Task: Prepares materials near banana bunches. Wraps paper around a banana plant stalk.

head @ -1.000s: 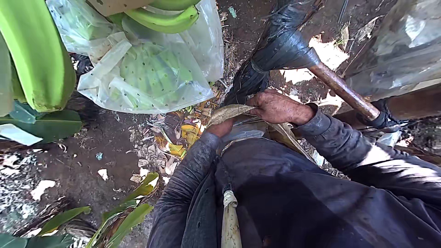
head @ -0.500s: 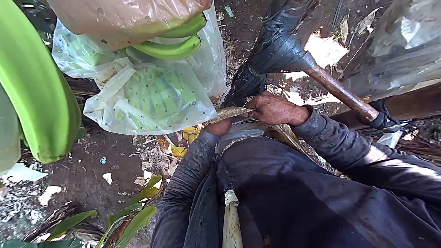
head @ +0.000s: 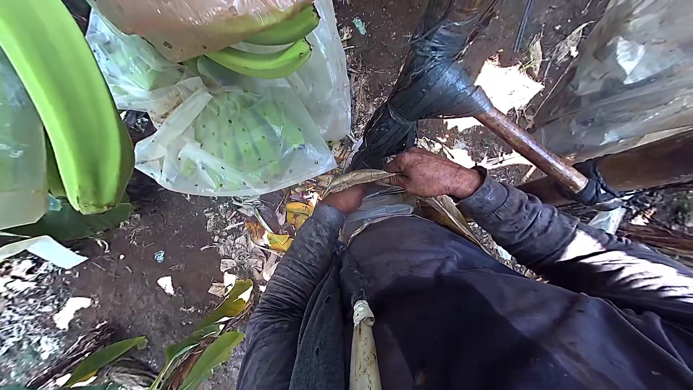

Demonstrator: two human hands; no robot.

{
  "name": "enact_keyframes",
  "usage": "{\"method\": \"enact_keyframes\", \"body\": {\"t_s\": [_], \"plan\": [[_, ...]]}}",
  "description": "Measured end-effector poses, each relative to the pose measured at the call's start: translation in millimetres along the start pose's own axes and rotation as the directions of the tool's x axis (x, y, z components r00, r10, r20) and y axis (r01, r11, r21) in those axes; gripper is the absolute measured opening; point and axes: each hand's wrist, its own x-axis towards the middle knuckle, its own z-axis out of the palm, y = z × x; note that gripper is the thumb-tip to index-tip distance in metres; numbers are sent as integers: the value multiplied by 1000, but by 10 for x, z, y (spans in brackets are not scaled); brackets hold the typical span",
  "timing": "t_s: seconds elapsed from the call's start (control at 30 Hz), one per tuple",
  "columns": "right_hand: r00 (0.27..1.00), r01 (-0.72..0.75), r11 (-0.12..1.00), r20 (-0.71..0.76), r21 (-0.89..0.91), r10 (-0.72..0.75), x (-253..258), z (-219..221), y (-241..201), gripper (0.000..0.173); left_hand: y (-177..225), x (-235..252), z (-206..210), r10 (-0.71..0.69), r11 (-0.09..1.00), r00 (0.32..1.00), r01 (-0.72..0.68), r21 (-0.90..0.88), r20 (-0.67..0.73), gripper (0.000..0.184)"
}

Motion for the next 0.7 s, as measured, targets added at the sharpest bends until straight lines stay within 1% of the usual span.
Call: {"method": "enact_keyframes", "body": {"t_s": [0.13, 0.23, 0.33, 0.43, 0.5, 0.53, 0.57, 0.63, 0.7], "plan": [[1000, 9, 1000, -22, 19, -9, -22, -4, 14, 28, -48, 60, 94, 0, 1000, 1000, -1, 23, 12, 31], [1000, 3, 1000, -15, 12, -3, -28, -11, 7, 29, -14, 57, 78, 2, 1000, 999, -3, 29, 43, 32], [1000, -30, 999, 4, -12, 30, -19, 3, 15, 30, 9, 52, 71, -2, 1000, 1000, 1, 27, 25, 31], [999, -46, 999, 12, -19, 46, -9, 6, 20, 29, 49, 76, 77, -77, 996, 997, 76, 56, 18, 32], [999, -53, 998, 2, -23, 53, -3, 6, 37, 30, 126, 59, 107, -125, 992, 992, 125, 20, -16, 33], [998, -65, 997, -8, -33, 65, 3, 8, 57, 30, 195, 23, 104, -107, 994, 994, 106, -25, -37, 31], [996, -83, 995, -24, -52, 82, 15, 17, 93, 30, 251, -4, 105, -58, 998, 996, 56, -32, -72, 30], [992, -121, 989, -43, -88, 118, 25, 45, 174, 28, 381, -125, 42, 84, 996, 981, -76, 48, -176, 28], [989, -146, 982, -50, -121, 141, 12, 72, 229, 27, 449, -273, -64, 235, 972, 917, -228, 61, -322, 24]]}}
